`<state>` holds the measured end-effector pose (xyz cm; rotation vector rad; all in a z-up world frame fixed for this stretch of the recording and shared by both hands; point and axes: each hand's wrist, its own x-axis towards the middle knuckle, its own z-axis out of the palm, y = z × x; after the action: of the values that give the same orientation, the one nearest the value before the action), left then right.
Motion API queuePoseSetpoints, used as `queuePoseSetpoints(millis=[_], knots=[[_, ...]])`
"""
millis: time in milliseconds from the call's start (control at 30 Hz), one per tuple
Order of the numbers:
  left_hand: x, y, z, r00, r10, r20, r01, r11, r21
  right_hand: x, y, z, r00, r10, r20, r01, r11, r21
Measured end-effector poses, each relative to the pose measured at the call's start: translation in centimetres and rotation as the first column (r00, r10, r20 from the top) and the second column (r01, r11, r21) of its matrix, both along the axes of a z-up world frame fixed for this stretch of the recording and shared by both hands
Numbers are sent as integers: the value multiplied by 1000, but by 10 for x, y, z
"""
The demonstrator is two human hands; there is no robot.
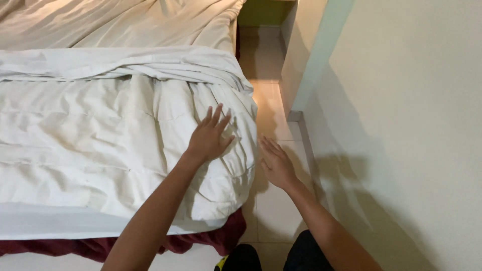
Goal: The person spreads a white fitted sheet over a mattress, pulling the fabric taut and tucking the edges under the mattress corners. They smooth the surface repeatedly and adjust the sheet at each corner to secure it.
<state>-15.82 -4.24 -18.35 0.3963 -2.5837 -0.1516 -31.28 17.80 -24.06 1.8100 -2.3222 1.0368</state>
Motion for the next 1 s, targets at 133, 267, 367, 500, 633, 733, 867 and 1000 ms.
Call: queuePoseSetpoints(millis=[133,267,367,500,633,733,867,1000], knots=[[-57,-34,-2,998,-55,42,58,995,-78,-33,-59,-1,1000,-22,-14,20,997,-77],[-92,-56,12,987,-138,82,147,982,-116,-74,-109,-1,996,-75,-41,64,974,-218],[-92,-69,17,973,-146,178,162,984,-80,-98,-139,9,991,-130,-26,121,966,-230],[-74,-83,-14,975,-178,136,192,977,-93,-127,-170,19,990,-132,-59,117,970,-213],[-65,-79,-14,982,-178,59,184,978,-102,-133,-202,37,994,-112,-17,107,981,-160],[-63,-80,-12,982,-186,12,187,980,-64,-140,-225,47,989,-146,28,148,986,-75],[-62,-80,-3,978,-206,-20,206,978,-26,-157,-243,27,991,-132,-22,132,991,16],[-65,-77,1,982,-190,14,191,981,-24,-170,-228,43,984,-143,-111,134,987,-84]])
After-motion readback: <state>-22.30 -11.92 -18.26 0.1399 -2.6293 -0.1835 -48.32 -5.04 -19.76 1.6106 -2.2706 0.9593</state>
